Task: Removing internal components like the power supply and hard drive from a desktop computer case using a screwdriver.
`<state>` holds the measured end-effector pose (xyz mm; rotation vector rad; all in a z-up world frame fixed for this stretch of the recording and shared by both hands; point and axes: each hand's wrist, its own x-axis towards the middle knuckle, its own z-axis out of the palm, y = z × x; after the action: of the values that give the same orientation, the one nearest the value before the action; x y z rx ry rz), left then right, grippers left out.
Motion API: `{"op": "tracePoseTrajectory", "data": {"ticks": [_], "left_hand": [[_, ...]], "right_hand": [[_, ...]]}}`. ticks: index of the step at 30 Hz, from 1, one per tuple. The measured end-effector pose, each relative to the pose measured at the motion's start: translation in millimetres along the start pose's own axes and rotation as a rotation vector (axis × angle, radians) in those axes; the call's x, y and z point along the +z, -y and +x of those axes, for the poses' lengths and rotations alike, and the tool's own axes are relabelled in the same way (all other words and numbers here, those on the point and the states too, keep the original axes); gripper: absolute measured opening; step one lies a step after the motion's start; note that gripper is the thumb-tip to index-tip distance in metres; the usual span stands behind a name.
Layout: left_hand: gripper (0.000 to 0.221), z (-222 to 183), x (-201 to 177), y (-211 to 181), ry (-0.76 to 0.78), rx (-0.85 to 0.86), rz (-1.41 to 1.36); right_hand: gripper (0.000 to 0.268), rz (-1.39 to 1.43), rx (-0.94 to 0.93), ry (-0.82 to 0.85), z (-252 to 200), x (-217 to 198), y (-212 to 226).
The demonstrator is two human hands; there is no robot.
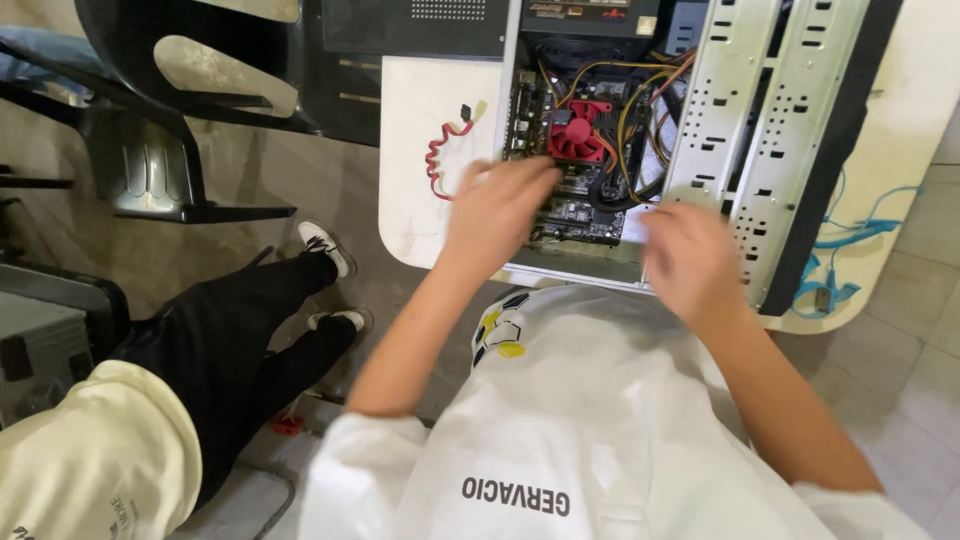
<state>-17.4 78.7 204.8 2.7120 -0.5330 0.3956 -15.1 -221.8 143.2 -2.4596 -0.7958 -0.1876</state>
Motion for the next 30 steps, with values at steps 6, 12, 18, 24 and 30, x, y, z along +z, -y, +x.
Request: {"op": "tracePoseTrajectory", "data": {"ticks": [6, 12, 18, 24, 30], "left_hand": [[0.024, -90, 8, -1, -0.380, -0.540, 0.065], [0.026, -148, 16, -8, -0.422, -0.733, 0.083], [0.025, -185, 24, 12, -0.448, -0.870, 0.077], [0.023, -189, 27, 7, -0.408, -0.890, 0.085], [0.023, -186, 37, -6, -0.332, -0.902, 0.008]], "right_hand": [[0.021, 0.052, -0.085, 0.659, 91, 132, 75], [0.017, -0.168, -0.237, 0.693, 59, 261, 56], [0.016, -0.267, -0.387, 0.727, 49, 274, 46], [0.014, -0.261, -0.442, 0.734, 52, 265, 63], [0.013, -0.258, -0.466, 0.746, 57, 250, 52]]}}
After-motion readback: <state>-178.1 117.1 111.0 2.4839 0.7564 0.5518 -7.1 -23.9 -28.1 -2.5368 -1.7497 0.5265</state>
